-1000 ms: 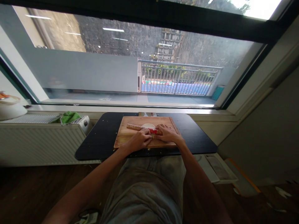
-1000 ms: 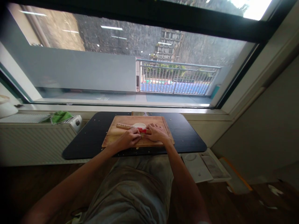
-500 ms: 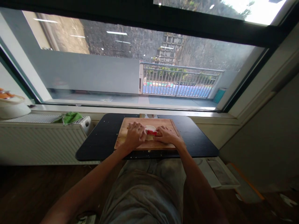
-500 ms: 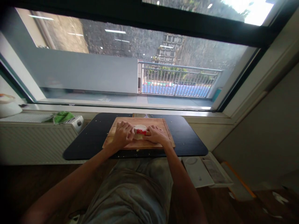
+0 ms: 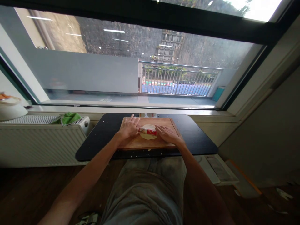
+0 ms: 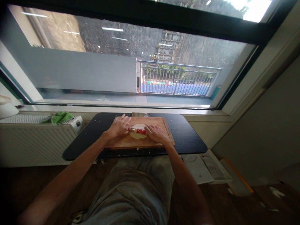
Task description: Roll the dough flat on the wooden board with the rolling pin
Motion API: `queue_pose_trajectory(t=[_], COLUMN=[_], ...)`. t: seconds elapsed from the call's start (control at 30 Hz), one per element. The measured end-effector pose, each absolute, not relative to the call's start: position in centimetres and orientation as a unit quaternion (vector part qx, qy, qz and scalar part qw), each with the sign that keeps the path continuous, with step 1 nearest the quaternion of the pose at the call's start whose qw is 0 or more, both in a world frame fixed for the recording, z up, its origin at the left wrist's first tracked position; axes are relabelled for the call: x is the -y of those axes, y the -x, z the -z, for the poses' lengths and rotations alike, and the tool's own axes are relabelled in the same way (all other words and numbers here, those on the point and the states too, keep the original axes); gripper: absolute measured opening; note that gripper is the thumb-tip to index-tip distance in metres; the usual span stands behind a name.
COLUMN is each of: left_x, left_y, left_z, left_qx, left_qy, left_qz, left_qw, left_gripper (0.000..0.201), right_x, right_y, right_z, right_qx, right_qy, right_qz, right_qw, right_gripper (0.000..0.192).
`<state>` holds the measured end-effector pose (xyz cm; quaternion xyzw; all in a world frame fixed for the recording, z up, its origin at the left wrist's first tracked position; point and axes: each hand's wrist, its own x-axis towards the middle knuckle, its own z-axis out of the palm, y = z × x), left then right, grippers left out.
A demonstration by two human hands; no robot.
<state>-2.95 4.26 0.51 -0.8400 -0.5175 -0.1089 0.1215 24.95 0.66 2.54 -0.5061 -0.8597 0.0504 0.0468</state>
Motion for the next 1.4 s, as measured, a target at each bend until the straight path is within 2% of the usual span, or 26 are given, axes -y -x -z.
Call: queue_pose_trajectory(t=[0.17, 0.3, 0.5, 1.07, 1.4], left_x=[-3.5, -2.8, -1.2, 2.0, 4.0], left_y=[3.3, 3.4, 3.3, 3.9, 3.9], left_z=[0.0, 0.4, 0.3, 0.9, 2.8], left_qx=[0.521, 0.529, 0.554, 0.546, 0.539], left_qy=[0.839, 0.835, 0.819, 0.816, 0.814], left_qz=[0.125, 0.129, 0.131, 0.173, 0.201], left_qw=[0.091, 0.082, 0.078, 0.075, 0.085], left_gripper=[0.038, 0.033, 0.043, 0.057, 0.058], right_x=[-0.3, 0.8, 2.7, 6.2, 7.0], right_y=[-23.7, -22.4, -21.9, -21.8, -22.3], right_z=[-1.4, -1.3, -1.5, 0.1, 0.1], right_qx=[0.822, 0.752, 0.765, 0.756, 0.769], right_qy=[0.565, 0.652, 0.636, 0.627, 0.613], right_qz=[0.024, 0.031, 0.040, 0.057, 0.052], right_qw=[0.062, 0.090, 0.096, 0.177, 0.171], right_gripper=[0.052, 0.054, 0.054, 0.062, 0.062])
